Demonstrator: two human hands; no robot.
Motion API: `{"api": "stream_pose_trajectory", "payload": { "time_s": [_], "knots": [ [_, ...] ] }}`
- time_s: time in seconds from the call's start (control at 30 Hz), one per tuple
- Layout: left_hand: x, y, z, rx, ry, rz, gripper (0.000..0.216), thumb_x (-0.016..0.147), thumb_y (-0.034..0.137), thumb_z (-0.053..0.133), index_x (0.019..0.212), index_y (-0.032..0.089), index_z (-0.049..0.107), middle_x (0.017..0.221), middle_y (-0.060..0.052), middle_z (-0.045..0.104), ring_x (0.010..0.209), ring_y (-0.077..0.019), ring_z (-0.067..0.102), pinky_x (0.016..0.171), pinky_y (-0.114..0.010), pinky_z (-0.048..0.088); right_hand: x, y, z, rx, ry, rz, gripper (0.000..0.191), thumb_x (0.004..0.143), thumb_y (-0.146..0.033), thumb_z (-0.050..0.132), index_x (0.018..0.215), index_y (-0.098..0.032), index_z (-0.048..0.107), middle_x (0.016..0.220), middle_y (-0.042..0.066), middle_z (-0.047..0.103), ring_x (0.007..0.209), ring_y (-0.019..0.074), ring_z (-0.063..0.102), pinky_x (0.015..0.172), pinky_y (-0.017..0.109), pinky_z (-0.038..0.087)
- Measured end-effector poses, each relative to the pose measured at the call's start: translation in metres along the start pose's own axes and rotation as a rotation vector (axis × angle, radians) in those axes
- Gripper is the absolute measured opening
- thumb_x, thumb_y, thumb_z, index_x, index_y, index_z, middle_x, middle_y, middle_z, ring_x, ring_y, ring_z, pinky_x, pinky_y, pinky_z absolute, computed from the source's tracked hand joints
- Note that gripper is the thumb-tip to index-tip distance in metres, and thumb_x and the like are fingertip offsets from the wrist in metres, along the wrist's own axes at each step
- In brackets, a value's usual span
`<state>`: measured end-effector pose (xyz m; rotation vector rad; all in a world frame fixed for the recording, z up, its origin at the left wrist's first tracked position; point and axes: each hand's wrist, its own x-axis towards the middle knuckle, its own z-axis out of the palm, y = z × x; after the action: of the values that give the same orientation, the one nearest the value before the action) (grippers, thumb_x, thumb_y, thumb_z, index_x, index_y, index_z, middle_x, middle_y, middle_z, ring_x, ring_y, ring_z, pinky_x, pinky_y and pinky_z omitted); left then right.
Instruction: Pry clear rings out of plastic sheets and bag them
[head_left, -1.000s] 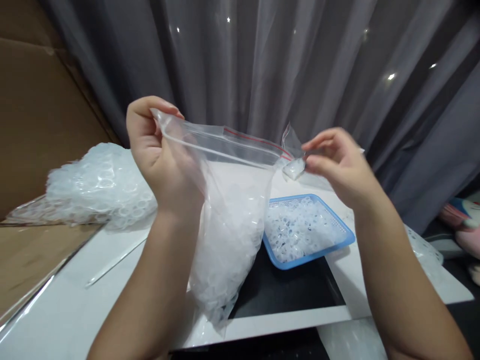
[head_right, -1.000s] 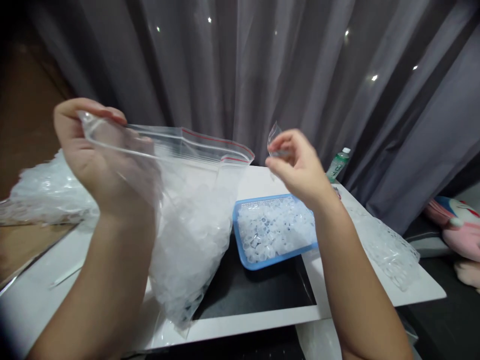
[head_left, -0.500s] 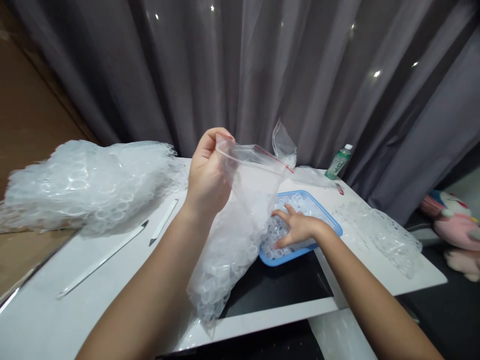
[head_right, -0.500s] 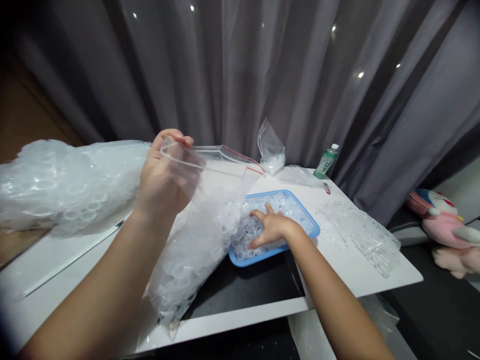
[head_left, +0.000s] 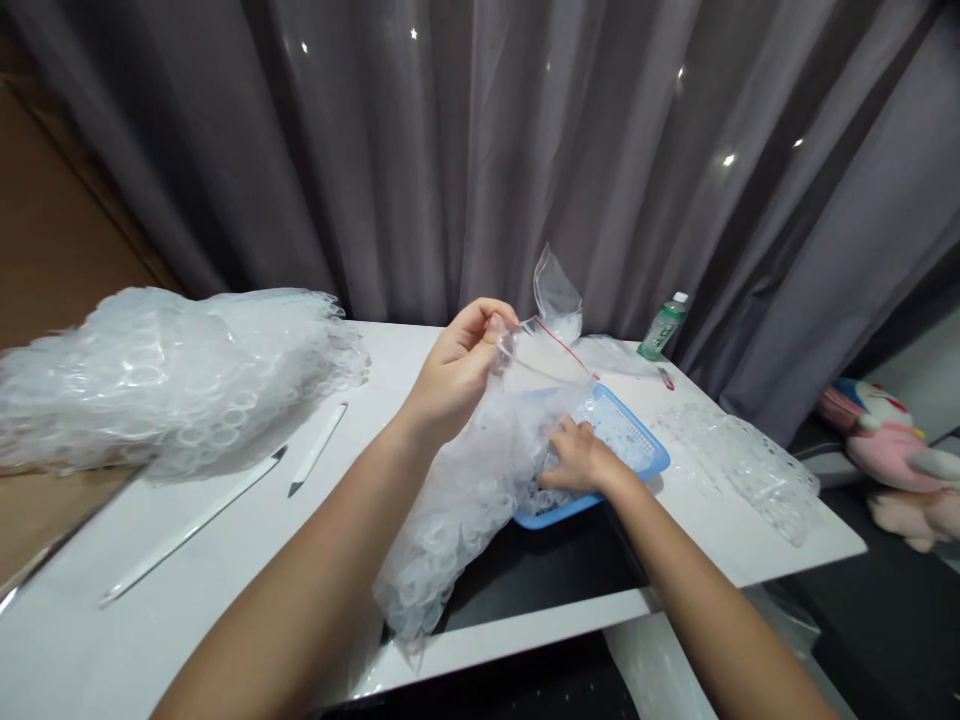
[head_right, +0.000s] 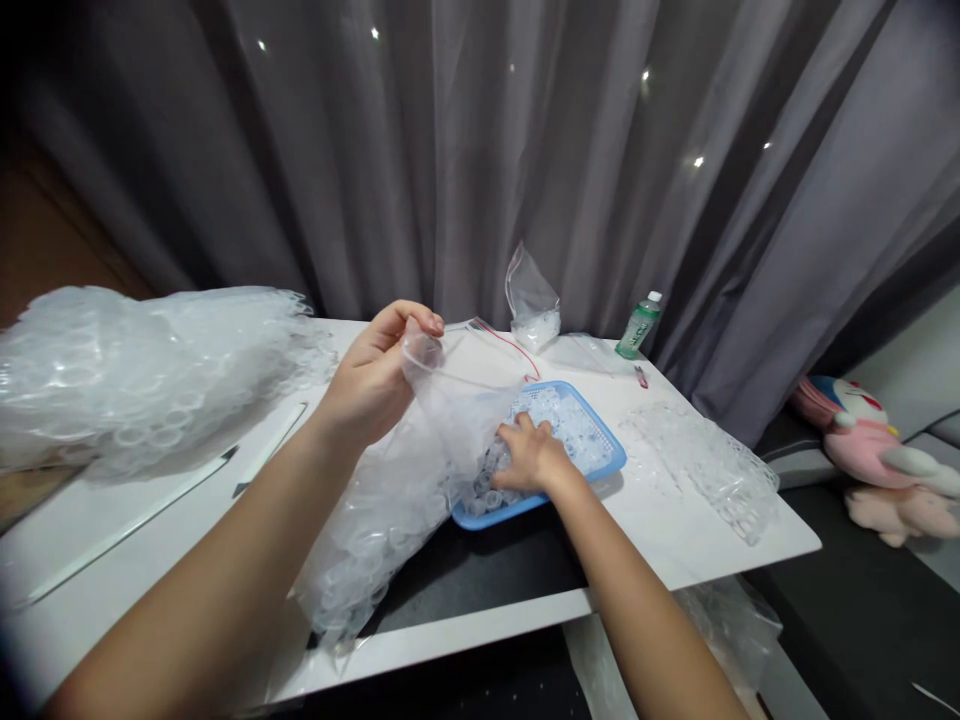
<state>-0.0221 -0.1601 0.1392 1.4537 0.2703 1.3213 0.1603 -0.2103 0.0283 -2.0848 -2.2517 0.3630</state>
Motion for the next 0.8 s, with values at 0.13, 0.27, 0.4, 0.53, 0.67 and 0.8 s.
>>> {"api": "stream_pose_trajectory", "payload": {
  "time_s": [0.13,0.27,0.4,0.53,0.67,0.8],
  "knots": [
    [0.001,0.004,-0.002,-0.027,0.011,-0.001,0.017,0.085,0.036,0.058,0.08,0.019,0.056,0.08,0.001,0.049,0.061,-0.0051,0.041,0.054,-0.015,0.036,0.002,-0.001,0.003,0.002,0.059,-0.018,0.054,0.065,-0.044,0.066,0.114,-0.022,0.057,0.121,0.011,0.048,0.111,0.0305,0.046,0.094,0.043,0.035],
    [0.002,0.008,-0.004,-0.034,0.034,-0.019,0.019,0.083,0.037,0.06,0.079,0.019,0.055,0.078,0.001,0.049,0.06,-0.0057,0.042,0.053,-0.015,0.036,0.002,-0.004,0.002,0.041,0.139,-0.061,0.036,0.069,-0.027,0.061,0.104,-0.02,0.061,0.115,0.009,0.053,0.107,0.0243,0.05,0.095,0.038,0.034],
    [0.002,0.01,-0.005,-0.064,0.043,-0.022,0.019,0.08,0.037,0.063,0.078,0.02,0.056,0.078,0.001,0.049,0.059,-0.0055,0.042,0.052,-0.016,0.037,0.004,-0.003,-0.001,0.113,0.243,-0.069,0.027,0.067,-0.015,0.052,0.092,-0.017,0.062,0.102,0.008,0.057,0.096,0.0208,0.055,0.089,0.032,0.04],
    [0.002,0.012,-0.005,-0.084,0.039,-0.022,0.017,0.081,0.034,0.063,0.077,0.019,0.056,0.077,0.001,0.05,0.058,-0.0057,0.044,0.052,-0.016,0.038,0.006,0.008,-0.006,0.183,0.415,0.003,0.027,0.063,-0.013,0.048,0.086,-0.016,0.061,0.087,0.007,0.057,0.083,0.0205,0.055,0.081,0.03,0.043],
    [0.002,0.013,-0.005,-0.067,0.035,-0.027,0.015,0.08,0.031,0.064,0.076,0.019,0.057,0.077,0.001,0.052,0.06,-0.006,0.046,0.054,-0.016,0.039,0.006,0.018,-0.015,0.245,0.502,0.013,0.023,0.062,-0.017,0.047,0.082,-0.018,0.058,0.083,0.006,0.056,0.081,0.0217,0.054,0.078,0.031,0.044],
    [0.003,0.013,-0.005,-0.071,0.048,-0.041,0.015,0.079,0.03,0.066,0.076,0.019,0.057,0.077,0.001,0.053,0.059,-0.0056,0.046,0.052,-0.015,0.039,0.002,0.023,-0.027,0.288,0.556,0.055,0.015,0.061,-0.019,0.045,0.073,-0.02,0.053,0.078,0.004,0.053,0.075,0.02,0.052,0.073,0.029,0.043]
  ]
}}
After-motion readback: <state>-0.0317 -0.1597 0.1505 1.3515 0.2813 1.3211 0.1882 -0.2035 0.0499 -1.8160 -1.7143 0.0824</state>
